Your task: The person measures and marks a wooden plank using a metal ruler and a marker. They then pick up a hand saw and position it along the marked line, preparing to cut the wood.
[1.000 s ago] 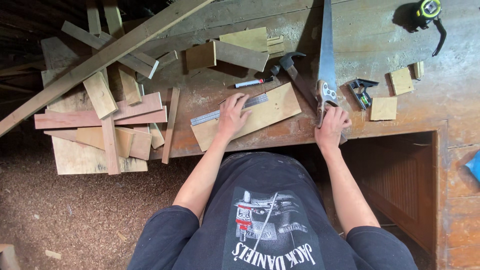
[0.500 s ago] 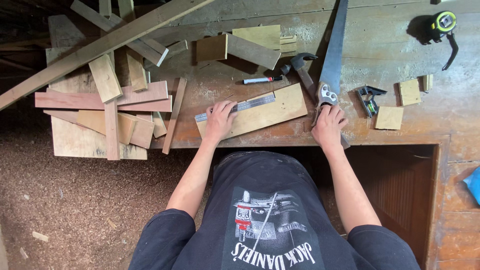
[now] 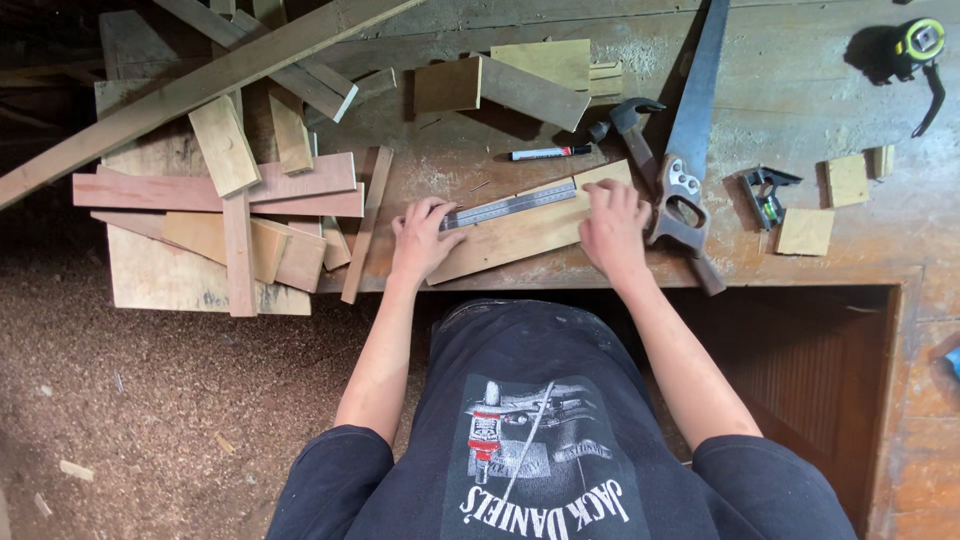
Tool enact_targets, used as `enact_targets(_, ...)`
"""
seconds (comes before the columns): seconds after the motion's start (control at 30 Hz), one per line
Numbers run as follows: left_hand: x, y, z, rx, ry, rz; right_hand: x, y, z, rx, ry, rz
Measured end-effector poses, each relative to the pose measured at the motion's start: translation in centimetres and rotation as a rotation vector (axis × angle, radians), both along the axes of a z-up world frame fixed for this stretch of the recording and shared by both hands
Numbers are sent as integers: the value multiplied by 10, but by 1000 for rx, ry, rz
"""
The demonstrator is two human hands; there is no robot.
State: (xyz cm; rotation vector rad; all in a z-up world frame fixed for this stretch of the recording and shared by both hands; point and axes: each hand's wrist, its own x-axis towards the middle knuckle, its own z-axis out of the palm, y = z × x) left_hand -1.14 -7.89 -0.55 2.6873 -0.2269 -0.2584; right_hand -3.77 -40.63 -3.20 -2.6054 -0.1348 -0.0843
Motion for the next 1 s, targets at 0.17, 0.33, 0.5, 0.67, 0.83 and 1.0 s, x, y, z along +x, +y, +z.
enact_targets(0.17, 10, 36, 12, 0, 104, -17, 9, 55, -11, -145, 7, 35)
enact_targets(0.33, 20, 52, 15, -193, -52, -136, 11, 87, -11, -198, -44, -81)
enact_targets(0.5, 26, 64, 25, -365, -225, -238, 3, 103, -7, -257, -151, -189)
enact_targets(0.67, 29, 77, 40, -380, -450, -459, -9, 115, -3, -157, -238, -217)
enact_targets(0.83, 18, 90, 47, -408, -479, -595, -17, 129, -4, -158, -348, -250)
enact_targets(1.0, 5, 90, 39, -551, -288, -433, -16, 134, 2, -133, -338, -303)
